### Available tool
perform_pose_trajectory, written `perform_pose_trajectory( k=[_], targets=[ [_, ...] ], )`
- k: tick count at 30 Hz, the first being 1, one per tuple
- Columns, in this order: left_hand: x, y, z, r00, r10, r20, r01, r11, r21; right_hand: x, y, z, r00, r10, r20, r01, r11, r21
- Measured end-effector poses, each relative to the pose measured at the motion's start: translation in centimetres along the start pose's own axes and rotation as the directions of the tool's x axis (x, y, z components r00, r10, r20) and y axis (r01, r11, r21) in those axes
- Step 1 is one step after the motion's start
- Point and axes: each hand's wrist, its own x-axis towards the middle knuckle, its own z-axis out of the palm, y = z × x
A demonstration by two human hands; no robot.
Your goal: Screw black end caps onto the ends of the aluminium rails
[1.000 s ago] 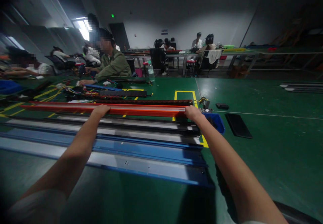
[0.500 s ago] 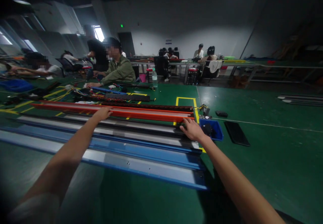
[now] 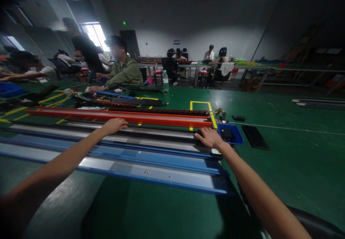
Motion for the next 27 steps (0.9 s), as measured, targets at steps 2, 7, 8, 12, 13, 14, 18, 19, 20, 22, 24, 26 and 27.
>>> perform_pose_trajectory(
  k=[2, 7, 8, 12, 13, 14, 18, 19, 20, 22, 24, 26, 27],
  targets=[
    [0.1, 0.4, -0.4, 0.999, -0.031, 0.017, 0.031, 0.999, 0.019, 0.0, -0.3, 0.0, 1.0, 0.014, -0.006, -0.014, 1.0, -0.006],
    [-0.4, 1.5, -0.7, 0.992, -0.128, 0.009, 0.127, 0.991, 0.041, 0.1, -0.8, -0.2, 1.0, 0.017, -0.016, -0.018, 0.999, -0.032],
    [-0.5, 1.6, -0.7, 0.989, -0.146, 0.004, 0.146, 0.988, 0.041, 0.1, -0.8, -0.3, 1.0, 0.012, -0.016, -0.013, 0.999, -0.036],
    [-0.8, 2.2, -0.6, 0.978, -0.209, -0.01, 0.209, 0.977, 0.032, -0.1, -0.9, -0.7, 1.0, -0.013, -0.011, 0.013, 0.999, -0.044],
    [-0.8, 2.3, -0.6, 0.975, -0.221, -0.01, 0.222, 0.975, 0.03, -0.2, -0.8, -0.8, 1.0, -0.02, -0.011, 0.019, 0.999, -0.045],
    [-0.8, 2.4, -0.7, 0.973, -0.231, -0.009, 0.231, 0.972, 0.029, -0.3, -0.8, -0.9, 1.0, -0.026, -0.011, 0.026, 0.999, -0.046],
    [-0.9, 2.6, -0.8, 0.969, -0.248, -0.006, 0.248, 0.968, 0.03, -0.4, -0.8, -0.9, 0.999, -0.037, -0.012, 0.036, 0.998, -0.057],
    [-0.9, 2.7, -0.7, 0.969, -0.246, -0.005, 0.246, 0.969, 0.031, -0.5, -0.8, -0.9, 0.999, -0.036, -0.012, 0.035, 0.998, -0.06],
    [-0.9, 2.6, -0.7, 0.97, -0.242, -0.001, 0.242, 0.97, 0.033, -0.5, -0.9, -0.9, 0.999, -0.035, -0.012, 0.034, 0.998, -0.061],
    [-0.9, 2.5, -0.7, 0.973, -0.23, 0.009, 0.229, 0.973, 0.038, -0.5, -0.9, -0.9, 0.999, -0.04, -0.007, 0.039, 0.997, -0.061],
    [-0.8, 2.3, -0.7, 0.977, -0.21, 0.025, 0.209, 0.977, 0.04, -0.6, -0.9, -1.0, 0.998, -0.056, 0.002, 0.056, 0.997, -0.057],
    [-0.7, 1.9, -0.8, 0.982, -0.184, 0.051, 0.182, 0.982, 0.041, -0.7, -1.0, -1.2, 0.997, -0.075, 0.013, 0.075, 0.996, -0.051],
    [-0.6, 1.8, -0.9, 0.983, -0.171, 0.068, 0.168, 0.985, 0.041, -0.8, -1.0, -1.4, 0.997, -0.08, 0.019, 0.081, 0.996, -0.049]
  ],
)
